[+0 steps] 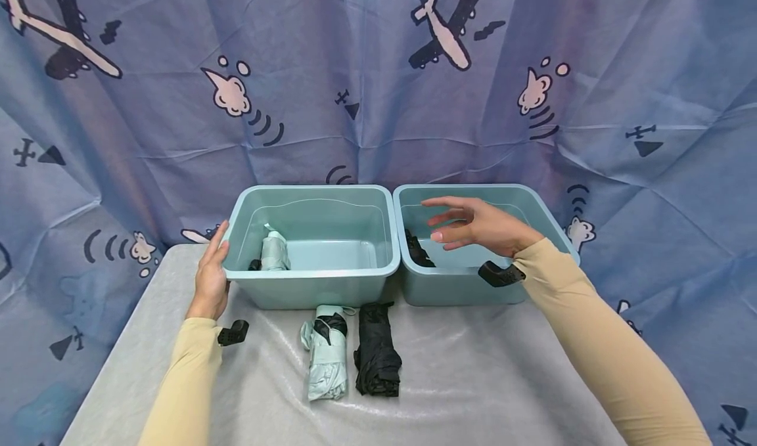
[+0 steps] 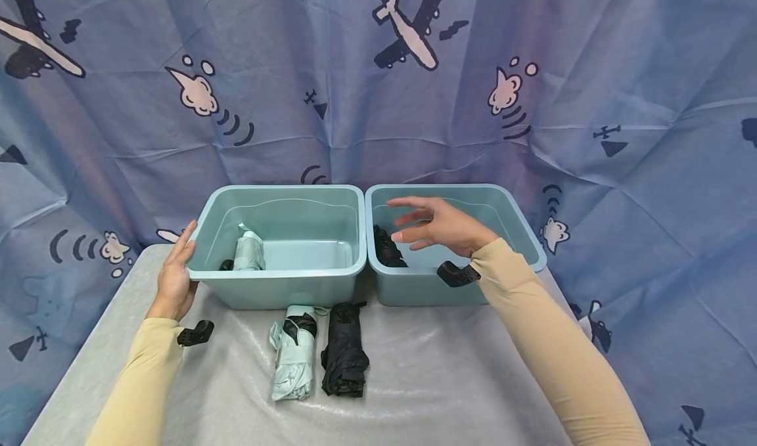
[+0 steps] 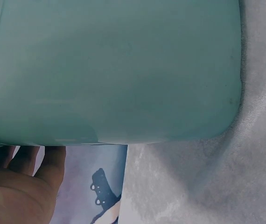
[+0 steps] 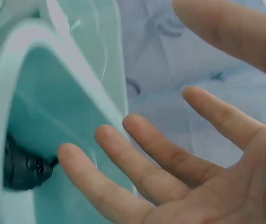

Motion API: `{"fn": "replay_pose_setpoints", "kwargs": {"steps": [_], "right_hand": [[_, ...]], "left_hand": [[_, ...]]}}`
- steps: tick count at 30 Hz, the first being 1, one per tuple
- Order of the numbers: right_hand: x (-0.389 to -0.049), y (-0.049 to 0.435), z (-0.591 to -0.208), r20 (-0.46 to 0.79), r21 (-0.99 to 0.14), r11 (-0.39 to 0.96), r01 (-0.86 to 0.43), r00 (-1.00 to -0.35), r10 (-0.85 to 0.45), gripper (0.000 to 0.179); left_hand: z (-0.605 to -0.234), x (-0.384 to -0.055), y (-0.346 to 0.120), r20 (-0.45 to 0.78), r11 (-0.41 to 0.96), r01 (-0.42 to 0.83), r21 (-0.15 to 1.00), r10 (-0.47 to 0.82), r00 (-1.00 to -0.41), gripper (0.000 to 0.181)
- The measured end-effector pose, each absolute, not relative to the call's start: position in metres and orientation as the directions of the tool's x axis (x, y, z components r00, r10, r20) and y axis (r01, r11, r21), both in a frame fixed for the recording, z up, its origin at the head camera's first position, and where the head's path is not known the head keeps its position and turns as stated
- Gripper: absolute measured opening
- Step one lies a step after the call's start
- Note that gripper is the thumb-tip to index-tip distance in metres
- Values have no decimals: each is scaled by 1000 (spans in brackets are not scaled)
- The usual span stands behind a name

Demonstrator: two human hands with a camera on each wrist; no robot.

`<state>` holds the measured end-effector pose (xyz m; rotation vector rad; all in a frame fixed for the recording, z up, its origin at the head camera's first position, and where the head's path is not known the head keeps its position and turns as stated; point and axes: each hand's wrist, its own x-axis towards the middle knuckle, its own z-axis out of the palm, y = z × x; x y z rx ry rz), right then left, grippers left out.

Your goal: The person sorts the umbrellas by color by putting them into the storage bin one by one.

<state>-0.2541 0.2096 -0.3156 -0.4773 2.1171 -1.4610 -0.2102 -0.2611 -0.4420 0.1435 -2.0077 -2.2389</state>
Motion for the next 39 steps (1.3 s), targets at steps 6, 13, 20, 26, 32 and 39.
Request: {"fn": "replay_pose_setpoints", "kwargs": {"steps": [6,13,20,26,32,39], "right_hand": [[-220,208,-312,-107,-952,293,-89,-798,-593,73],[-184,205,-325,-38,-973,201,-114,-779,-625,71],[-158,204,-360,-17,-992,108,-68,-766,-642,72],[-145,199,-407,-55,-994,105,-11,-790,-610,72],[-140,190,-452,-135,-987,151,58,-810,-570,72],[-139,182,-488,-163,-985,137,102,-808,-566,79]], "left_hand": [[-442,-209,-262,14,-107,32,994,-162,-987,52],[-442,-209,-261,17,-114,35,993,-154,-988,52],[-443,-210,-261,10,-110,27,994,-151,-988,52],[-443,-209,-262,10,-122,28,992,-145,-989,52],[-443,-208,-261,9,-138,28,990,-139,-990,52],[-442,-209,-261,9,-146,28,989,-134,-991,52]]}}
